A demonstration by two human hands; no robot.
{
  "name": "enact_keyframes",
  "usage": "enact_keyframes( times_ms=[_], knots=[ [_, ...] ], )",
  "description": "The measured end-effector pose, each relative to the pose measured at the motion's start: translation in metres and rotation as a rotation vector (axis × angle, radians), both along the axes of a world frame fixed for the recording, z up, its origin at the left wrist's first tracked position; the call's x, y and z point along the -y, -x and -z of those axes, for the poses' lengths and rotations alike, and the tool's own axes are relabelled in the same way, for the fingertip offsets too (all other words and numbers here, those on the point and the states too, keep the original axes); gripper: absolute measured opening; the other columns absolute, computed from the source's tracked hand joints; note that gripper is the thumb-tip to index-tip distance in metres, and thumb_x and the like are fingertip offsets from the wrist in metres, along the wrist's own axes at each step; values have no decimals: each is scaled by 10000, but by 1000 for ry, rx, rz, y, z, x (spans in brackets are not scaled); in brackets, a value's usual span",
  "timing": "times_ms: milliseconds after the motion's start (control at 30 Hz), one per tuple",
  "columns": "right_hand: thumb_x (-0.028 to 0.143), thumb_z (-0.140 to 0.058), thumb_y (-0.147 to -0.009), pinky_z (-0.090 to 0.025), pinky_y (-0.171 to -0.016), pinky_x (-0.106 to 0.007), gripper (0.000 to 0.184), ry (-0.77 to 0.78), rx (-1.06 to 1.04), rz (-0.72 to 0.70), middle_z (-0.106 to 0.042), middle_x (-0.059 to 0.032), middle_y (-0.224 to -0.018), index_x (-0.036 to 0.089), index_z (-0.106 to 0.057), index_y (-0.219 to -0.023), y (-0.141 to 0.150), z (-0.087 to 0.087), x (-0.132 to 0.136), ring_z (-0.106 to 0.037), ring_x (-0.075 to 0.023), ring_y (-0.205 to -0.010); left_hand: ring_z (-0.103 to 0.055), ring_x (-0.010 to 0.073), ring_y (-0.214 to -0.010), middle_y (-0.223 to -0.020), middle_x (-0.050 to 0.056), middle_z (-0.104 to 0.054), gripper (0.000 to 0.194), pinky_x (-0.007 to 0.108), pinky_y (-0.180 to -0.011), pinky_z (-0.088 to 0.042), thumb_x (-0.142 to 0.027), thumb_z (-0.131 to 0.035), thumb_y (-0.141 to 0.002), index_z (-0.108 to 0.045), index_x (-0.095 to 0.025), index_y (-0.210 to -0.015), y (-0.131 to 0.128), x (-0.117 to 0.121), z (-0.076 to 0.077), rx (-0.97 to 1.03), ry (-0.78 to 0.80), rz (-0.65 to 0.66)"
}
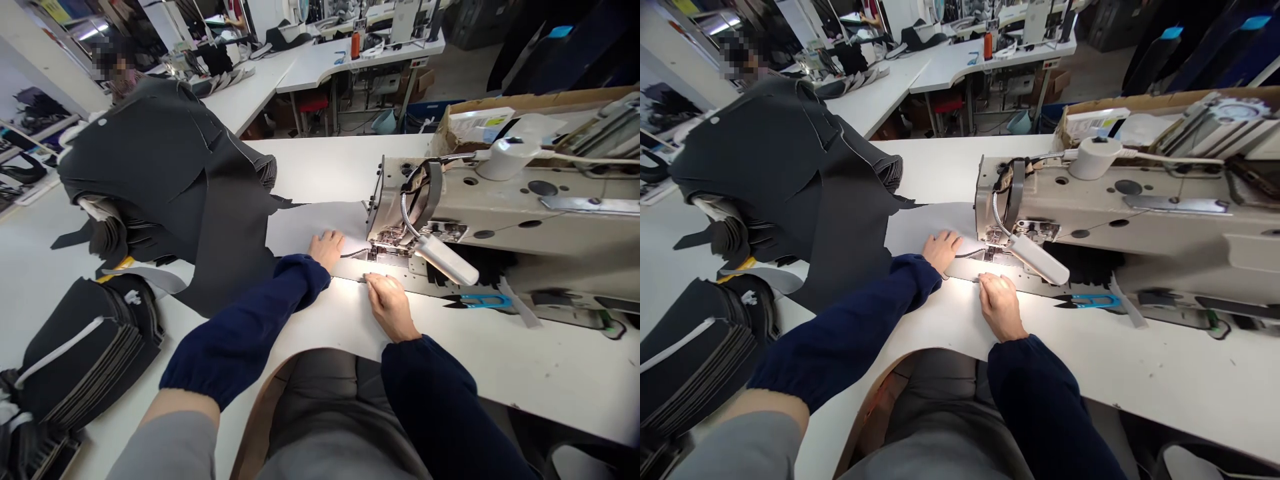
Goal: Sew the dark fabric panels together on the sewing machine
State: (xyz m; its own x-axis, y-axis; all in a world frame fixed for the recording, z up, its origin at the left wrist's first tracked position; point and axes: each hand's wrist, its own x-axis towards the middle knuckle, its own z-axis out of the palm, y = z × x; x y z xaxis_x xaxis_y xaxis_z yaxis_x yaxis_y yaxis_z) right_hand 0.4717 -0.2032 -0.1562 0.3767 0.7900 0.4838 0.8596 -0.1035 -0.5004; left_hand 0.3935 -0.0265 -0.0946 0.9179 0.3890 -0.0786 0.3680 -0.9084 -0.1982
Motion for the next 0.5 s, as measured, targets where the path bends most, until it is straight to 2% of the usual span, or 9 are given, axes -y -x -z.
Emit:
enact_keyframes(
  times_ms=[67,133,200,300,400,500],
  knots=[
    [196,-355,-929,-375,-967,-373,264,12,45,-1,-662,-69,-1063,171,-600,-1024,1,-1,3,-589,-183,-1046,-426,264,-1081,-1185,141,-507,370,388,-807,-367,-107,-395,-903,-462,-148,-1264,0,0,3,20,22,-21],
    [188,-371,-921,-366,-979,-390,260,40,144,15,-648,-74,-1109,168,-602,-1039,-2,-4,17,-574,-196,-1077,-436,254,-1064,-1136,135,-534,374,382,-801,-362,-66,-325,-910,-487,-151,-1236,-1,2,5,45,61,-36],
    [195,-402,-909,-351,-1001,-418,251,70,262,83,-619,-84,-1175,167,-606,-1054,-11,-5,45,-549,-220,-1119,-452,255,-1049,-1108,132,-551,392,374,-781,-368,-42,-293,-907,-492,-142,-1230,0,4,5,47,97,-60],
    [248,-409,-906,-354,-1017,-451,296,109,364,256,-561,-126,-1257,140,-597,-1107,-38,-1,99,-498,-264,-1187,-475,265,-1031,-1067,133,-574,386,358,-746,-385,-28,-302,-892,-513,-119,-1202,12,8,0,-3,129,-90],
    [337,-336,-927,-332,-1038,-509,429,218,396,318,-509,-157,-1311,97,-543,-1217,-70,6,132,-419,-315,-1261,-495,262,-1014,-1046,130,-591,391,346,-745,-401,-33,-324,-886,-536,-146,-1194,46,13,-4,-25,147,-69],
    [406,-259,-935,-292,-1037,-585,540,275,391,338,-475,-193,-1333,55,-513,-1257,-84,9,128,-372,-370,-1283,-509,255,-1018,-1110,102,-588,497,350,-771,-421,-31,-367,-858,-497,-256,-1282,98,19,-3,-11,280,-10]
  ],
)
